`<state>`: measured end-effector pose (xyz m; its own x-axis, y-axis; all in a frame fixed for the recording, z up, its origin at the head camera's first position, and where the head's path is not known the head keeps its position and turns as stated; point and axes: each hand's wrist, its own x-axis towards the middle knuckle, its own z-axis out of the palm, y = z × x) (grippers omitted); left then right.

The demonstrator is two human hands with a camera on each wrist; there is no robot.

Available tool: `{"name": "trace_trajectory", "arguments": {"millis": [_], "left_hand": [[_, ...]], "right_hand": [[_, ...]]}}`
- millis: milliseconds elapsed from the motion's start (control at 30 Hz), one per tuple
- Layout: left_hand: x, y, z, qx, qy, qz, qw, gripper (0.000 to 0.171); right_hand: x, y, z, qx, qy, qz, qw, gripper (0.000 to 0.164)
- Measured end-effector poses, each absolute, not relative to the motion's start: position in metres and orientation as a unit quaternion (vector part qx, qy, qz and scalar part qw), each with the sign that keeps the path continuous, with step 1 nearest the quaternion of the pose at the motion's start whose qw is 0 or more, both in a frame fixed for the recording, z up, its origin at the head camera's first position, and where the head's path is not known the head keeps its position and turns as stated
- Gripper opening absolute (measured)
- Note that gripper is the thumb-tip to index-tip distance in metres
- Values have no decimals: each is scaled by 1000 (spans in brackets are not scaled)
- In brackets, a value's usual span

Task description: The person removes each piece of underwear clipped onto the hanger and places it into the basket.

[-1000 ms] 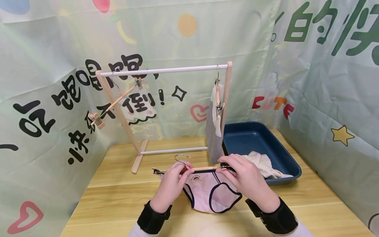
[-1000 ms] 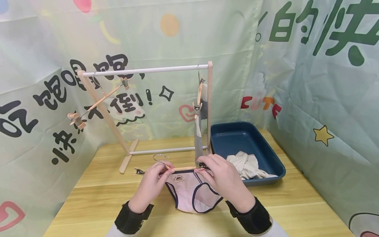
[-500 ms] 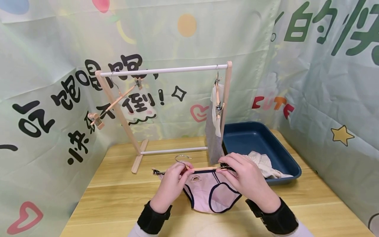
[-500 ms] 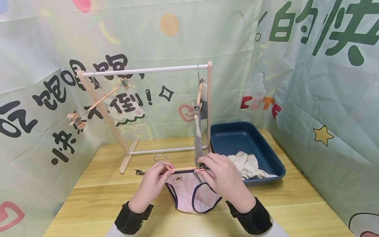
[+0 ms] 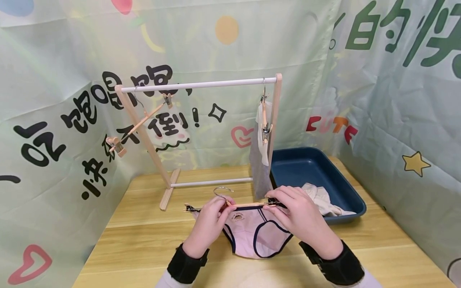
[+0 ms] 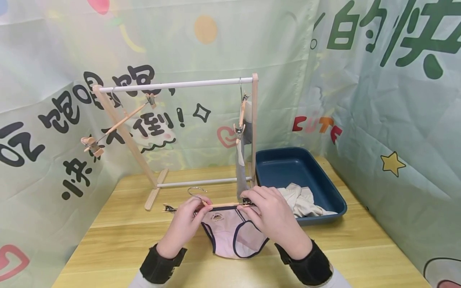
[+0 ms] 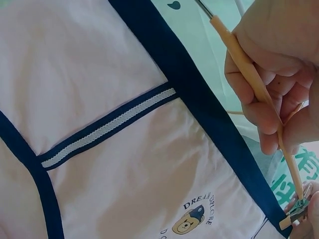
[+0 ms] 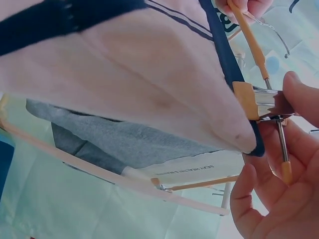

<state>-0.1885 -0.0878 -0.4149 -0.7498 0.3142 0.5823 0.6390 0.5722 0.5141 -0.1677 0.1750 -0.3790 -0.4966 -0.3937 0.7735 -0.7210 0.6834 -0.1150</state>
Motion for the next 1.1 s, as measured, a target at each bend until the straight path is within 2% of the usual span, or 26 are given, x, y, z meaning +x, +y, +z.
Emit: {"name": "trace_trajectory", "arguments": {"millis": [67,267,433,667,1100], "left_hand": [[-189,-88,-415,-277,-860,-369,221,8],[-190,-88,-416,-279,-859,-363,230,8],[-190,-88,-416,-274,-862,-362,226,8],[-190,-88,-417,-276,-861,-363,226,8],[-190,-88,-417,-280,-863,-354,227,9]], "right_hand": [[-168,175,-379,335,-836,217,378,22],[-169,176,-378,334,-841,220,365,30],[-168,176,-378,332,-845,225,354,29],[-168,174,-378,342,-832,218,377,21],[-168,175,-378,343,-833,188,391,23]]}}
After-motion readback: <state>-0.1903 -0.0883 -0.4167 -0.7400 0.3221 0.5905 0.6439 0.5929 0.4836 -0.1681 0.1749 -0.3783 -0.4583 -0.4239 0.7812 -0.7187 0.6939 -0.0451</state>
